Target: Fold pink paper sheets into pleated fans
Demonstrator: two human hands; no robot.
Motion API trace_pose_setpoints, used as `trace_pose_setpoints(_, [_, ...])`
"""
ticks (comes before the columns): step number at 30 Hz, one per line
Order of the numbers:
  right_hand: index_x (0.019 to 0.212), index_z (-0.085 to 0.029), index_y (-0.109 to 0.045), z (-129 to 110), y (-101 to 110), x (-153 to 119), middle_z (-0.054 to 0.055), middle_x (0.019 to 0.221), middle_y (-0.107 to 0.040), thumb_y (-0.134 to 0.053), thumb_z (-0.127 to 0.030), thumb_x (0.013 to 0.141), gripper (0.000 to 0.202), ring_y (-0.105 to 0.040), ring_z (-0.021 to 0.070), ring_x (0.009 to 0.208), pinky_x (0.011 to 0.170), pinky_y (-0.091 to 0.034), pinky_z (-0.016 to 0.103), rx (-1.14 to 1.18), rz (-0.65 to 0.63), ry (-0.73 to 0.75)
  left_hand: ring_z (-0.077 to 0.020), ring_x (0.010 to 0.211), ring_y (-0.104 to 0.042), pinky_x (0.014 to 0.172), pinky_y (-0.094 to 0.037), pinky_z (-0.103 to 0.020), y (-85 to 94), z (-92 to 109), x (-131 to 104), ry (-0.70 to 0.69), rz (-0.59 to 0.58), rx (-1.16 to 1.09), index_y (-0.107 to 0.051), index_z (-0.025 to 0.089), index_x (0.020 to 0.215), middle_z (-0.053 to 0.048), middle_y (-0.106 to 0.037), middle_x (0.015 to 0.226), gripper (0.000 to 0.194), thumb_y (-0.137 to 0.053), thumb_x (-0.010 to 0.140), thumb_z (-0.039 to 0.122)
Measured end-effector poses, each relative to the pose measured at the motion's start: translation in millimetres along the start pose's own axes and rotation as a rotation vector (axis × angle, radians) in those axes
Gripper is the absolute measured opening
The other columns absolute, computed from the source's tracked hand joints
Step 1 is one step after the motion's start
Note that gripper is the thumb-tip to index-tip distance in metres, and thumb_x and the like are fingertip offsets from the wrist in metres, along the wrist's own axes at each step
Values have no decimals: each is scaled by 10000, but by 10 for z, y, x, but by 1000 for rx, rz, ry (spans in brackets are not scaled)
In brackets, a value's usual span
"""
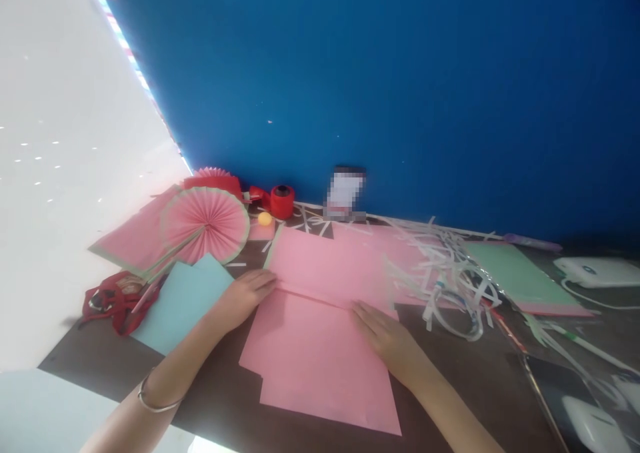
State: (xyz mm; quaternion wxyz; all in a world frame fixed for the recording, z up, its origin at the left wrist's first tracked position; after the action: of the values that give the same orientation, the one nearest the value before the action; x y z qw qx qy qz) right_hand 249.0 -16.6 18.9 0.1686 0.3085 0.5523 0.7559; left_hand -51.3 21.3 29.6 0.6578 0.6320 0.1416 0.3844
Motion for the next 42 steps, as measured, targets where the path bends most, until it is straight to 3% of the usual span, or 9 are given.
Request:
trace_pose_setpoints(4, [1105,-90,-593,-125,-11,116,150,1128,-615,-305,40,781,453,-484,228,1163,984,-409,422,69,23,-158,-212,1249,-367,994,-386,-372,-121,215,13,27,-83,67,-428,151,1261,-101,-493,1263,553,-312,760,-54])
trace_pose_setpoints(7, [1213,-63,-510,-339,-34,296,181,1242,-528,-335,-130,863,397,-422,255,1216,993,-396,431,109,1,-309,-256,1302,-281,1045,-306,-435,-213,317,11,54,-87,137,-424,98,1254,-136,-457,1299,546,-310,742,-55])
trace_pose_setpoints(12, [1376,-80,-270,-647,-117,522,164,1410,-314,-337,-420,893,595,-281,269,1299,1040,-312,468,252,-95,-386,-292,1311,-248,1032,-307,-446,-287,417,8,75,-50,135,-318,47,1329,-188,-375,1360,459,-313,882,152])
trace_pose_setpoints(18, [1383,-64,-235,-710,-200,513,186,1424,-270,-334,-465,886,646,-215,291,1321,1040,-286,499,282,-112,-401,-423,1311,-120,969,-273,-590,-269,560,35,106,-103,134,-275,150,1372,-190,-218,1437,568,-376,882,420])
trace_pose_setpoints(23, [1371,-72,-273,-702,-165,418,191,1406,-313,-369,-497,862,671,-284,317,1289,994,-351,481,258,-107,-479,-431,1293,-167,969,-249,-608,-184,612,83,123,-139,59,-322,132,1351,-179,-348,1361,551,-356,884,422])
trace_pose_setpoints(28, [1305,-118,-403,-625,-86,345,153,1274,-503,-376,-436,873,537,-469,280,1147,912,-419,427,222,-73,-438,-430,1271,-200,966,-248,-606,-128,623,113,145,-131,-17,-346,149,1340,-164,-440,1256,564,-355,875,468])
trace_pose_setpoints(32, [1166,-142,-524,-514,-54,428,124,1094,-606,-368,-195,880,329,-547,242,992,854,-426,396,147,-65,-397,-443,1262,-193,947,-253,-613,-157,626,117,164,-117,-12,-324,188,1357,-154,-452,1230,562,-365,872,468])
trace_pose_setpoints(38, [1110,-132,-503,-419,-52,666,95,909,-579,-395,-2,799,354,-540,222,827,751,-409,367,40,-105,-243,-454,1261,-192,950,-240,-616,-214,633,120,154,-106,55,-340,180,1353,-149,-463,1228,565,-372,868,467])
trace_pose_setpoints(42, [960,-146,-536,-442,-73,771,59,780,-535,-383,19,794,279,-510,200,723,690,-381,353,11,-91,-115,-363,1244,-312,963,-279,-541,-217,551,111,165,-74,114,-421,205,1298,-120,-517,1200,420,-372,880,207])
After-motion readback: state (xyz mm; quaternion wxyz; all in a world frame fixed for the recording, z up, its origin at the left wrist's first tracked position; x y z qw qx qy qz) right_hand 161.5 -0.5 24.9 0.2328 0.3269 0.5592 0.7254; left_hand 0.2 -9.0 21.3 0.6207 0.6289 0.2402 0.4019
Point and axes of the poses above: each hand's wrist, its own x-axis towards the middle knuckle, its own y-axis out of the back of the hand, z = x × y, the point moved 3 cm from there along x, towards the middle knuckle
